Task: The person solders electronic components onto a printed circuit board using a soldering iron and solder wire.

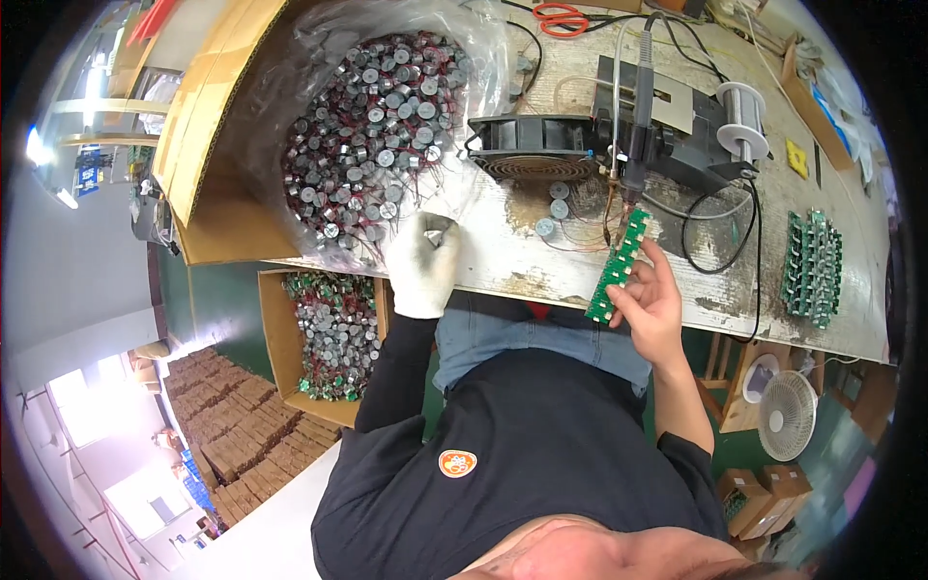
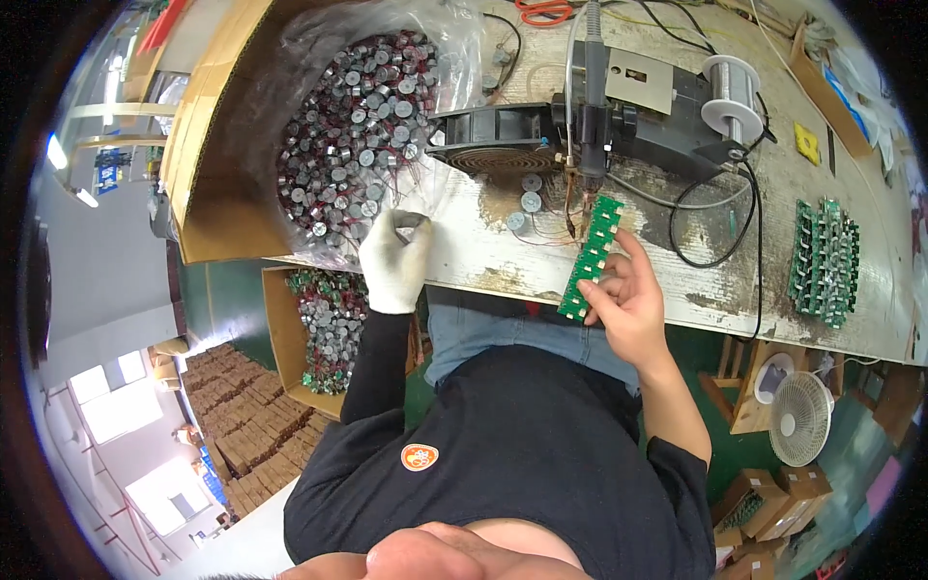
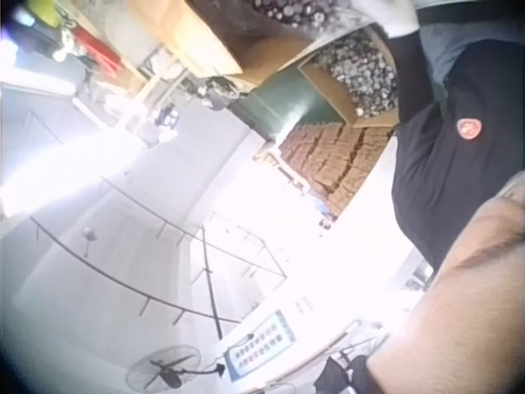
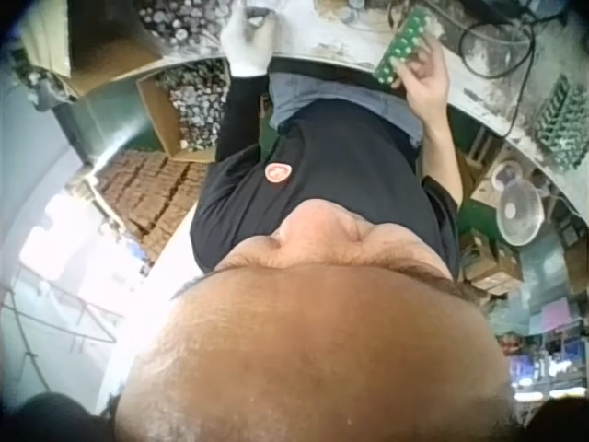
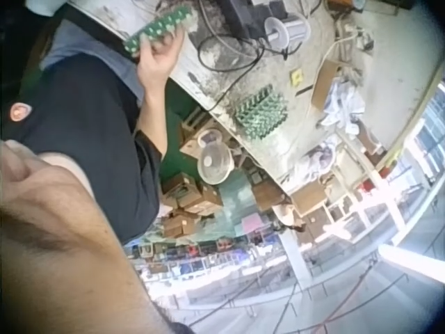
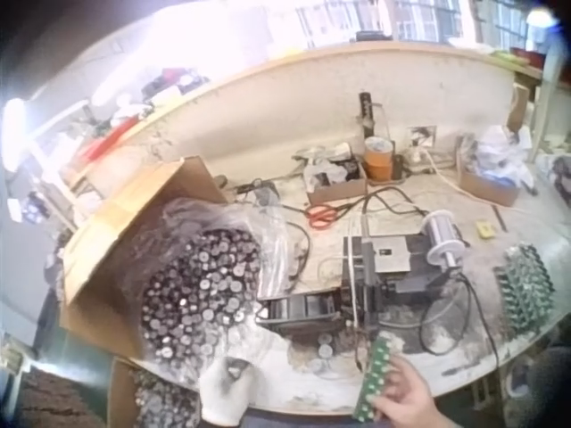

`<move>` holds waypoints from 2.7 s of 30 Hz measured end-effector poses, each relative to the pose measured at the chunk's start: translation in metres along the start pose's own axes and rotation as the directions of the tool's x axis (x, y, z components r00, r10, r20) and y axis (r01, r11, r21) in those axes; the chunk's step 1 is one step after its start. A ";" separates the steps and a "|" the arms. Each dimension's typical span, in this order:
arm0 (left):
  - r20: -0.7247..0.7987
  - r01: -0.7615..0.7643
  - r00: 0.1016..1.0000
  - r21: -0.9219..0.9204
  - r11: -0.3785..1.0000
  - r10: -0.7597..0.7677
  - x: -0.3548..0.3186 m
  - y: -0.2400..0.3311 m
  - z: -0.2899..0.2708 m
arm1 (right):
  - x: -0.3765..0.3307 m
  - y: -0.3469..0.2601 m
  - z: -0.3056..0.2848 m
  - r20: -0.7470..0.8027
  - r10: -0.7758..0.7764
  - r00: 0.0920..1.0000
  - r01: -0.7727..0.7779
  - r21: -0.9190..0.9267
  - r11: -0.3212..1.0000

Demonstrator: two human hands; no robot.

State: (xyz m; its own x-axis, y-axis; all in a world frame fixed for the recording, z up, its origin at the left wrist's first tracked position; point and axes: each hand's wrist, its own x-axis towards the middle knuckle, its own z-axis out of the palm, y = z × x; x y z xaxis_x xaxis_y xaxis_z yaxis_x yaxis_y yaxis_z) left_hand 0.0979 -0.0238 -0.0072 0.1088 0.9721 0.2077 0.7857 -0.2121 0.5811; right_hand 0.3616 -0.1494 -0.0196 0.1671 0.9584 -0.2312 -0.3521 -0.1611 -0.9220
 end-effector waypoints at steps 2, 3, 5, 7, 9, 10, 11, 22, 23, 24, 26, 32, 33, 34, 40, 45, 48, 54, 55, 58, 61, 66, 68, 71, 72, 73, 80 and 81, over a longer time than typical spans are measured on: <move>-0.027 0.126 0.989 -0.358 0.925 -0.145 -0.006 0.000 0.001 | 0.001 -0.001 0.000 0.004 0.009 1.000 -0.009 0.002 1.000; 0.043 0.232 0.970 -0.470 0.852 -0.241 -0.008 0.006 -0.003 | 0.001 -0.002 0.000 0.006 0.011 1.000 -0.011 -0.003 1.000; 0.057 0.231 0.953 -0.772 0.592 -0.298 -0.009 0.015 -0.005 | 0.000 -0.004 0.000 0.004 0.015 1.000 -0.015 -0.009 1.000; 0.081 0.221 0.962 -0.789 0.573 -0.260 -0.007 0.015 -0.007 | 0.000 -0.004 0.000 -0.002 0.018 1.000 -0.018 -0.006 1.000; 0.163 0.287 0.951 -0.784 0.551 -0.263 -0.004 0.019 -0.006 | 0.001 -0.003 0.000 -0.013 0.017 1.000 -0.017 -0.007 1.000; 0.166 0.255 0.966 -0.736 0.627 -0.198 -0.005 0.015 -0.004 | 0.001 -0.003 0.001 -0.012 0.022 1.000 -0.022 -0.002 1.000; 0.127 0.178 0.984 -0.627 0.758 -0.127 -0.004 0.016 -0.003 | 0.001 -0.002 0.001 -0.015 0.026 1.000 -0.026 0.003 1.000; -0.001 0.059 0.998 -0.111 0.992 -0.059 -0.002 0.008 0.008 | 0.001 0.000 -0.001 0.003 0.014 1.000 -0.014 0.021 1.000; 0.021 0.139 0.990 -0.339 0.930 -0.140 -0.001 0.013 0.007 | 0.001 0.001 -0.002 0.000 0.015 1.000 -0.015 0.022 1.000; 0.059 0.212 0.976 -0.458 0.864 -0.208 0.000 0.020 0.004 | 0.001 0.003 -0.004 -0.001 0.013 1.000 -0.013 0.023 1.000; 0.130 0.279 0.959 -0.606 0.745 -0.253 0.001 0.027 -0.001 | 0.001 0.004 -0.005 -0.005 0.011 1.000 -0.010 0.025 1.000; 0.242 0.312 0.949 -0.658 0.685 -0.200 -0.008 0.041 0.003 | 0.000 0.002 -0.005 0.000 0.028 1.000 -0.028 0.024 0.999; 0.235 0.293 0.955 -0.653 0.698 -0.180 -0.011 0.044 0.006 | -0.001 0.003 -0.005 -0.008 0.030 1.000 -0.030 0.026 0.999; 0.229 0.274 0.960 -0.649 0.710 -0.160 -0.015 0.047 0.010 | -0.001 0.003 -0.004 -0.017 0.032 0.999 -0.032 0.027 0.999; 0.258 0.148 0.966 -0.609 0.779 0.018 -0.032 0.062 0.027 | -0.001 0.001 -0.005 0.042 0.029 0.999 -0.030 0.020 0.999; 0.426 0.295 0.902 -0.494 0.818 -0.069 -0.038 0.078 0.038 | -0.002 0.000 -0.004 0.038 0.043 0.998 -0.043 0.015 0.999; 0.436 0.237 0.900 -0.484 0.842 -0.003 -0.039 0.087 0.044 | -0.003 -0.004 -0.003 0.047 0.061 0.997 -0.064 0.067 0.996; 0.452 0.194 0.889 -0.512 0.837 0.070 -0.038 0.097 0.049 | -0.005 -0.005 -0.004 0.060 0.087 0.994 -0.092 0.091 0.992; 0.475 0.207 0.877 -0.505 0.838 0.070 -0.037 0.097 0.049 | -0.005 -0.005 -0.004 0.057 0.089 0.994 -0.094 0.092 0.991; 0.498 0.205 0.859 -0.544 0.814 0.116 -0.037 0.090 0.054 | -0.005 -0.003 -0.003 0.047 0.069 0.997 -0.073 0.095 0.993; 0.673 0.573 0.739 -0.595 0.564 -0.039 -0.040 0.097 0.054 | -0.006 -0.004 -0.003 0.037 0.046 0.998 -0.048 0.053 0.997; 0.766 0.687 0.637 -0.516 0.512 -0.082 -0.033 0.099 0.051 | -0.006 -0.004 -0.003 0.055 0.033 0.998 -0.036 0.046 0.998; 0.776 0.697 0.625 -0.508 0.506 -0.082 -0.030 0.096 0.052 | -0.005 -0.004 -0.003 0.048 0.027 0.998 -0.030 0.047 0.998; 0.789 0.693 0.612 -0.500 0.519 -0.058 -0.027 0.096 0.052 | -0.004 -0.003 -0.002 0.036 0.014 0.999 -0.015 0.049 0.999; 0.767 0.681 0.638 -0.523 0.512 -0.067 -0.027 0.096 0.054 | -0.003 -0.003 -0.002 0.032 0.007 0.999 -0.009 0.052 0.999; 0.744 0.669 0.664 -0.545 0.506 -0.076 -0.027 0.097 0.055 | -0.003 -0.003 -0.002 0.032 0.008 0.999 -0.010 0.052 0.999; 0.754 0.669 0.655 -0.543 0.507 -0.057 -0.026 0.097 0.054 | -0.002 -0.008 0.001 0.016 -0.010 1.000 0.009 0.047 0.999; 0.751 0.669 0.659 -0.551 0.498 -0.055 -0.026 0.096 0.054 | -0.002 -0.009 0.001 0.010 -0.010 1.000 0.010 0.042 0.999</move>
State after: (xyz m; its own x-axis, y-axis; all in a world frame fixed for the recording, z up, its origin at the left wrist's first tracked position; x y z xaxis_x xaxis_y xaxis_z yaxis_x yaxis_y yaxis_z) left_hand 0.2031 -0.0644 0.0003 0.4858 0.7268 -0.4855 0.1286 0.4900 0.8622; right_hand 0.3633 -0.1493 -0.0105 0.1619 0.9623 -0.2186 -0.3891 -0.1413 -0.9103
